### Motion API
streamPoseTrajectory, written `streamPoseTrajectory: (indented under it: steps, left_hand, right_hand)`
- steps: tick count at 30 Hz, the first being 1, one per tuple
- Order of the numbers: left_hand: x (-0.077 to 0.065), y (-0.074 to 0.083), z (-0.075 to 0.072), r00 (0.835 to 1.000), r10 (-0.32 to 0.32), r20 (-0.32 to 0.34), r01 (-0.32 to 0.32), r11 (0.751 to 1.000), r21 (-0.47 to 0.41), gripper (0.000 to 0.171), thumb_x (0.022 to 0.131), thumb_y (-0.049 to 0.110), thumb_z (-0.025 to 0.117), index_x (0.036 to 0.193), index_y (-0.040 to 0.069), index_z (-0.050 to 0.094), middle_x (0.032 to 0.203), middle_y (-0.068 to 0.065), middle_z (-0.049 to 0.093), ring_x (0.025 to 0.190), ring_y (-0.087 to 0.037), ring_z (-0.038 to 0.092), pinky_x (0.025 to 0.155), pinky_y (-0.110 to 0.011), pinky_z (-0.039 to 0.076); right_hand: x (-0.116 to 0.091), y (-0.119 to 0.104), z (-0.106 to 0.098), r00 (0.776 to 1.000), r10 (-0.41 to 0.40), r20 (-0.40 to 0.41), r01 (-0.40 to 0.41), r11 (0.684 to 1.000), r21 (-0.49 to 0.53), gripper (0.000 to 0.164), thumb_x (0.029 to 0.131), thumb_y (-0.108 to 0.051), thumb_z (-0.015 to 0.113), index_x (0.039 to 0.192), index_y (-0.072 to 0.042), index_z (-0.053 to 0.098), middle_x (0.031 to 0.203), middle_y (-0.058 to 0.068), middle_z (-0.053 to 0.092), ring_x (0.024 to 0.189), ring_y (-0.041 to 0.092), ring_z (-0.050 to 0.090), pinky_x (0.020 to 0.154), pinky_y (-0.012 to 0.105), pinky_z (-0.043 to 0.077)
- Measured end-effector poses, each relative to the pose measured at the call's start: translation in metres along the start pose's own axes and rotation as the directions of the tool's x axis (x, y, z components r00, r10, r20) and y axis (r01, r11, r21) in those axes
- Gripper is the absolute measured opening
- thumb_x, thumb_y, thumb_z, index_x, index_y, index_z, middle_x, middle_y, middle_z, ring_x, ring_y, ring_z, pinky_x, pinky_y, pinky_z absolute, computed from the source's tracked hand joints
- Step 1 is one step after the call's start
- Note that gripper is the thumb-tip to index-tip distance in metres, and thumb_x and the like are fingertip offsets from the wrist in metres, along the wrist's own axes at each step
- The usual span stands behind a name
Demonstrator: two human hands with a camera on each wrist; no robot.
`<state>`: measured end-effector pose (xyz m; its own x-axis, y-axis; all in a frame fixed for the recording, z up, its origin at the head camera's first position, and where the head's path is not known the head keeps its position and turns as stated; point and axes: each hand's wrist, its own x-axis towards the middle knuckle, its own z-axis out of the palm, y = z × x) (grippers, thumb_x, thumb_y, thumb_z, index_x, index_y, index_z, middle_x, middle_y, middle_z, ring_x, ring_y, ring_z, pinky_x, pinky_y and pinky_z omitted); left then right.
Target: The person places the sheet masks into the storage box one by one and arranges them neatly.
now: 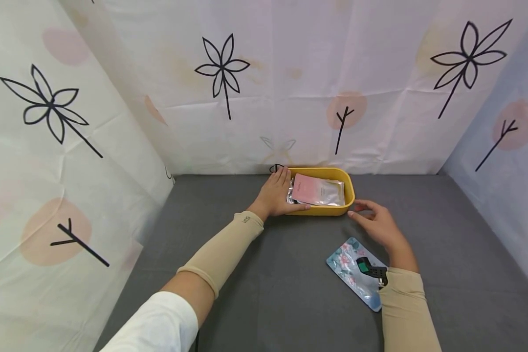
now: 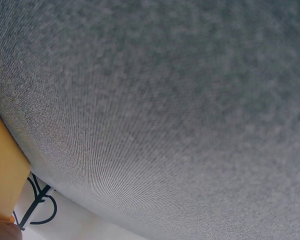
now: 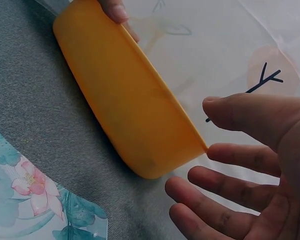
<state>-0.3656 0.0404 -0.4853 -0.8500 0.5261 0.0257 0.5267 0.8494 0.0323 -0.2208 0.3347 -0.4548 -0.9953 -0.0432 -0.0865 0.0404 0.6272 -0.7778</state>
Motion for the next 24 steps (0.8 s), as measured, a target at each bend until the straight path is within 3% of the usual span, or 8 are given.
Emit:
streamPoseTrajectory:
  steps: [3,6,8,17,24]
  left_hand:
    - [0.000,0.000,0.000,1.000,0.000,-0.001,0.000,1.000,-0.003,0.134,0.083,0.100,0.038,0.171,0.005,0.004,0.181,-0.013,0.004,0.168,-0.025,0.005,0.137,-0.040,0.009]
    - [0.000,-0.001,-0.001,1.000,-0.005,0.008,0.005,1.000,0.000,0.134,0.082,0.101,0.038,0.171,0.006,0.003,0.181,-0.012,0.003,0.168,-0.025,0.004,0.137,-0.040,0.009]
    - [0.000,-0.001,-0.001,1.000,-0.005,0.011,0.005,1.000,0.005,0.134,0.082,0.100,0.037,0.171,0.006,0.003,0.181,-0.012,0.003,0.168,-0.024,0.003,0.137,-0.040,0.008]
    - [-0.001,-0.001,0.001,1.000,-0.003,0.011,0.003,1.000,-0.003,0.134,0.082,0.101,0.036,0.171,0.005,0.003,0.181,-0.012,0.002,0.168,-0.024,0.004,0.137,-0.039,0.006]
    - [-0.003,-0.002,-0.001,1.000,-0.004,0.013,0.004,1.000,-0.017,0.134,0.082,0.100,0.037,0.171,0.005,0.003,0.180,-0.012,0.001,0.168,-0.024,0.004,0.137,-0.039,0.006]
  right_hand:
    - [-0.001,0.004,-0.001,1.000,-0.014,0.014,0.014,1.000,-0.027,0.070,0.109,-0.040,0.060,0.160,0.003,0.040,0.149,0.033,0.054,0.130,0.051,0.061,0.092,0.041,0.061]
    - [-0.003,0.006,-0.001,1.000,-0.016,0.025,0.017,0.999,-0.041,0.070,0.110,-0.039,0.059,0.160,0.006,0.039,0.149,0.036,0.054,0.133,0.056,0.057,0.102,0.061,0.056]
    - [-0.007,0.007,-0.002,0.999,-0.014,0.036,0.016,0.998,-0.056,0.068,0.110,-0.037,0.060,0.157,0.008,0.041,0.146,0.038,0.056,0.132,0.057,0.057,0.104,0.066,0.053]
    - [-0.033,0.017,-0.004,0.985,-0.077,0.152,0.100,0.983,-0.152,0.053,0.105,-0.026,0.069,0.143,0.009,0.058,0.136,0.031,0.066,0.122,0.050,0.066,0.092,0.056,0.061]
    - [-0.049,0.028,0.002,0.972,-0.158,0.173,0.189,0.965,-0.184,0.057,0.095,-0.020,0.081,0.140,0.008,0.061,0.134,0.027,0.068,0.114,0.036,0.068,0.085,0.028,0.059]
